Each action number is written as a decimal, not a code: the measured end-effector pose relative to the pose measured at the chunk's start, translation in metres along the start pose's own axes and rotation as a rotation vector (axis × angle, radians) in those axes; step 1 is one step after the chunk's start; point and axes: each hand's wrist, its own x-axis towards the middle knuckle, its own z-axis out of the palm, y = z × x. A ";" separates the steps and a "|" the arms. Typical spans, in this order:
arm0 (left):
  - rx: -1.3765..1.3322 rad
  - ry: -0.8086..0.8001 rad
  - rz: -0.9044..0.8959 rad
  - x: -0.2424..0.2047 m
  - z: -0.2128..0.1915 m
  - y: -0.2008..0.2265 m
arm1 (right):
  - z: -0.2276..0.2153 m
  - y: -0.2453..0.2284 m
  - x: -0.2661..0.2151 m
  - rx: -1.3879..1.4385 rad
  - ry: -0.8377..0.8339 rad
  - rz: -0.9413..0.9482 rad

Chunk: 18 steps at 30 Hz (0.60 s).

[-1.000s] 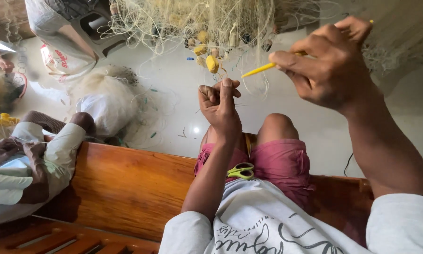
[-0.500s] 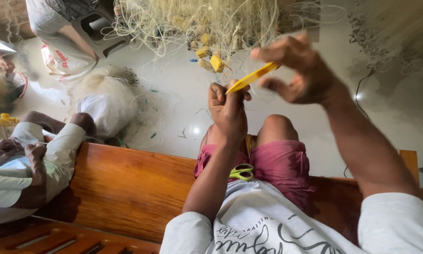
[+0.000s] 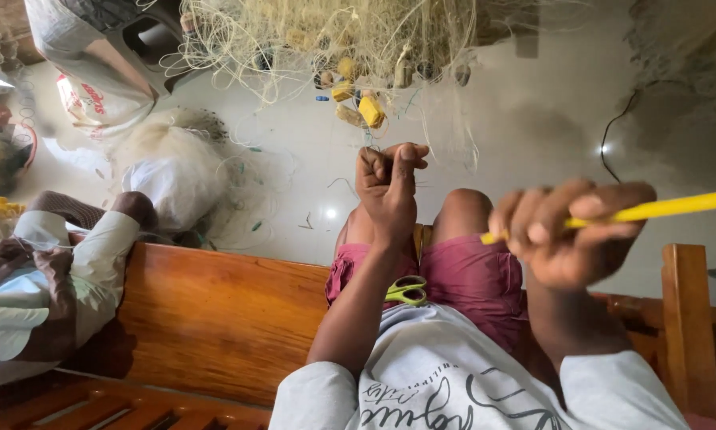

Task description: Attaching yellow foam floats to a fishing net using a yellow plastic shuttle

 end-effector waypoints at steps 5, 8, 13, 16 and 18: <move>0.028 -0.014 0.020 0.002 -0.005 0.001 | 0.003 0.002 -0.042 0.134 0.065 0.065; -0.003 -0.002 0.027 0.001 -0.006 0.003 | 0.007 0.006 -0.061 0.172 0.152 0.115; -0.013 -0.017 0.045 0.004 -0.003 0.011 | -0.001 0.028 -0.096 0.239 0.280 0.244; -0.038 -0.030 0.047 0.004 -0.006 -0.004 | 0.002 0.045 -0.115 0.218 0.324 0.374; 0.006 -0.047 0.077 0.004 -0.002 0.001 | 0.016 0.044 -0.103 0.132 0.293 0.344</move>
